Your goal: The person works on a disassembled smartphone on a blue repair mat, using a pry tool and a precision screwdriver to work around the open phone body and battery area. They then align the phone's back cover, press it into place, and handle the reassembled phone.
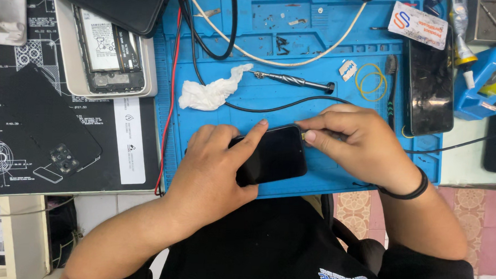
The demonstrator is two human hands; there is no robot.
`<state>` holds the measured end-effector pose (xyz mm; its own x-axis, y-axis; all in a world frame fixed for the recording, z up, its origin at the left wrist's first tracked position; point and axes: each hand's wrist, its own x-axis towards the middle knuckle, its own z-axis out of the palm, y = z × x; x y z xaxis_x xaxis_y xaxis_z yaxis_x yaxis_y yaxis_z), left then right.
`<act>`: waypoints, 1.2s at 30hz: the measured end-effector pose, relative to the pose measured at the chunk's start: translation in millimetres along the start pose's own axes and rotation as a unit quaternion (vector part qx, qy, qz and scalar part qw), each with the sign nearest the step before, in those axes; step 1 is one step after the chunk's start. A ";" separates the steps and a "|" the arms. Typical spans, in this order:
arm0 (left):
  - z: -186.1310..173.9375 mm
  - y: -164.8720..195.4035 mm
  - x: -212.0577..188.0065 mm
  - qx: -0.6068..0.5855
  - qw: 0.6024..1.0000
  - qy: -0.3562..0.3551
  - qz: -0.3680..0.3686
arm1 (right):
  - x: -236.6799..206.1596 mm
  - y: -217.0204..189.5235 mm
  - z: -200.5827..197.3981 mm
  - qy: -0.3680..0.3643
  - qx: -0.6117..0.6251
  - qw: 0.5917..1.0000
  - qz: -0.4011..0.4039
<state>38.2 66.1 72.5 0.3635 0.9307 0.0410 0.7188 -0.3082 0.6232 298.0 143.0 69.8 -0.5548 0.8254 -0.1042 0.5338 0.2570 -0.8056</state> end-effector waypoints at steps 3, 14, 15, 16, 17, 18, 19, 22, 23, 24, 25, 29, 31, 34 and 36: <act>-0.1 0.0 0.1 -0.005 1.000 -0.013 -0.003 | 0.5 4.5 -3.4 -0.014 0.036 0.999 -0.020; 3.1 -1.0 -0.8 -0.005 1.000 0.000 -0.003 | -2.6 11.0 -2.3 -0.022 0.051 0.998 -0.018; 3.5 -1.1 -1.2 -0.005 1.000 -0.001 -0.010 | -3.4 10.5 -2.6 -0.012 0.048 0.999 -0.010; 3.5 -1.2 -1.5 -0.005 1.000 -0.001 -0.016 | -4.3 10.4 -3.2 -0.001 0.045 0.999 -0.002; 3.6 -1.5 -1.9 -0.004 1.000 -0.001 -0.022 | -5.0 10.6 -4.0 0.010 0.042 0.999 0.006; 3.6 -1.7 -2.0 -0.001 1.000 0.006 -0.021 | -4.8 12.1 -5.5 0.021 0.029 0.999 0.007; 3.4 -1.9 -2.5 0.002 1.000 0.013 -0.021 | -4.2 14.4 -8.0 0.031 0.015 0.999 0.008; 3.0 -3.2 -2.8 0.012 1.000 0.011 -0.013 | 7.1 29.7 -12.7 0.093 0.052 0.990 0.087; 3.5 -3.6 -2.4 0.015 1.000 0.006 -0.008 | 14.2 37.1 -14.4 0.120 0.077 0.982 0.125; 4.1 -3.8 -1.7 0.019 1.000 -0.005 -0.007 | 22.6 45.2 -15.8 0.133 0.042 0.985 0.097; 4.8 -4.1 -1.0 0.022 1.000 -0.016 -0.005 | 31.8 53.2 -16.6 0.147 0.006 0.987 0.069; 7.4 -4.2 2.5 0.047 0.998 -0.019 0.041 | 59.6 74.8 -14.7 0.174 -0.064 0.980 0.069; 7.9 -3.9 4.0 0.043 0.998 -0.038 0.037 | 65.3 77.5 -13.2 0.194 -0.103 0.972 0.078; 7.6 -3.6 7.9 0.043 0.998 -0.045 0.028 | 67.5 77.5 -10.9 0.216 -0.173 0.957 0.081; 5.4 -1.4 7.3 0.033 0.998 -0.041 0.019 | 65.4 78.0 -10.5 0.231 -0.198 0.951 0.056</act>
<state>43.0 72.2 67.7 0.4361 0.8999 -0.0020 0.7399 -0.3573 0.5700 310.1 222.4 6.3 -0.1892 0.9681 0.1644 0.8227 0.2477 -0.5117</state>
